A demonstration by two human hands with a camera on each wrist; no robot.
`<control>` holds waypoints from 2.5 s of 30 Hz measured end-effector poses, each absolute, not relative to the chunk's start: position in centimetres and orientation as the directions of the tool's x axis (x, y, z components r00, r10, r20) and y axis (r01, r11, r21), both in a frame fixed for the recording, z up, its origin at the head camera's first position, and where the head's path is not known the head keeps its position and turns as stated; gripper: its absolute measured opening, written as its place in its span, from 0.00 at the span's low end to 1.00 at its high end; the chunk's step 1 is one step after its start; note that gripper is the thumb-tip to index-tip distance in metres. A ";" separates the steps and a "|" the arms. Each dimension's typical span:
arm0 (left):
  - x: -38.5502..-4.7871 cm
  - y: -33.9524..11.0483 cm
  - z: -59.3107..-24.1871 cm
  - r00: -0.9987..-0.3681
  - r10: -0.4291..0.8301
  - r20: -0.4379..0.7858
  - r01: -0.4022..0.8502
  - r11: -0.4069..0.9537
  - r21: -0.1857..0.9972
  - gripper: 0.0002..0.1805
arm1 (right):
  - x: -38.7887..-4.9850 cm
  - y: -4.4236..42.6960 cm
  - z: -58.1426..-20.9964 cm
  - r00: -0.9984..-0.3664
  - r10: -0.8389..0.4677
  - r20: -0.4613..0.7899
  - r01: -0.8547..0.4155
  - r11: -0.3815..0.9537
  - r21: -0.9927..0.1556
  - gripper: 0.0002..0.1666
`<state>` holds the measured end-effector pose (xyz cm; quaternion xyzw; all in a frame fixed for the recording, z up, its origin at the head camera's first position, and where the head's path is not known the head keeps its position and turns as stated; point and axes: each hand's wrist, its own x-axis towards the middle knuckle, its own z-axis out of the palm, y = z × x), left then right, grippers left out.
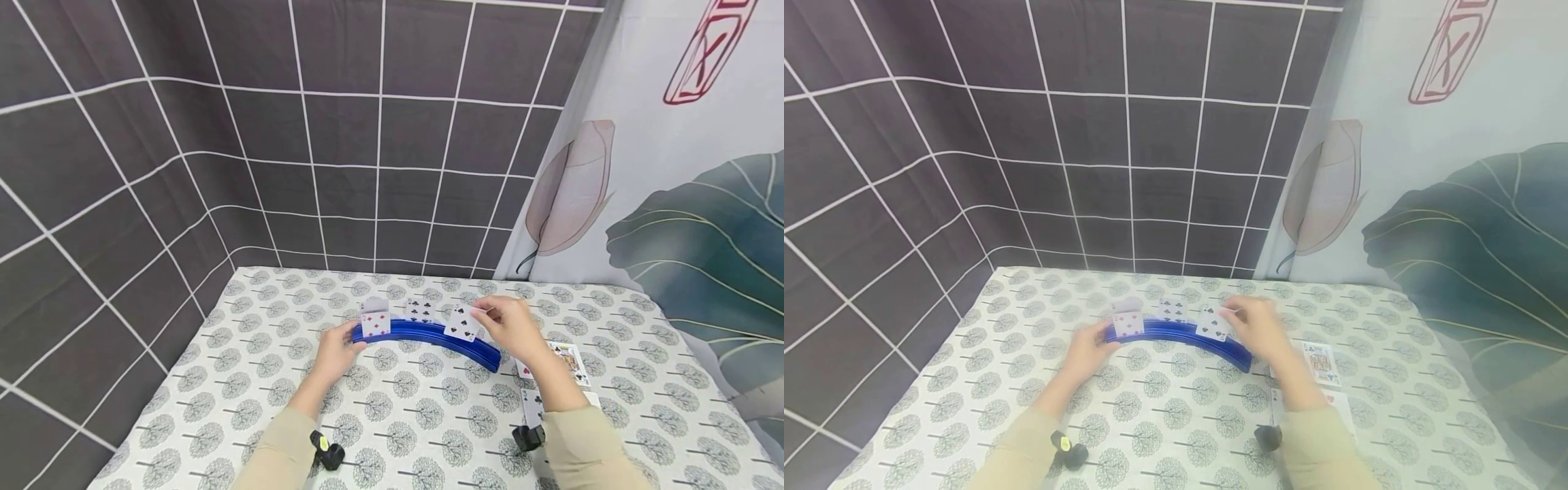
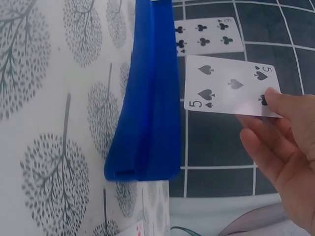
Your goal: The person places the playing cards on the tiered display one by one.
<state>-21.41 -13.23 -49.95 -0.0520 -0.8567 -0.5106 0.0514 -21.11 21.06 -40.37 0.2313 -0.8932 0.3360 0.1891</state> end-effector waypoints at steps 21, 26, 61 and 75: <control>-21.2 -13.2 -49.7 -0.988 0.048 0.145 0.150 0.480 0.864 0.31 | -21.7 17.5 -41.4 -0.799 -0.337 0.498 -0.579 0.657 -0.483 0.03; -21.3 -13.3 -49.7 -0.988 0.050 0.144 0.150 0.482 0.863 0.31 | -21.8 16.7 -41.4 -0.812 -0.337 0.478 -0.563 0.668 -0.487 0.03; -21.4 -13.2 -49.5 -0.989 0.048 0.143 0.149 0.469 0.870 0.31 | -22.1 12.8 -42.1 -0.836 -0.330 0.438 -0.521 0.727 -0.448 0.06; -21.4 -13.3 -49.9 -0.990 0.042 0.137 0.140 0.471 0.871 0.32 | -21.7 13.2 -42.9 -0.824 -0.344 0.451 -0.540 0.720 -0.437 0.12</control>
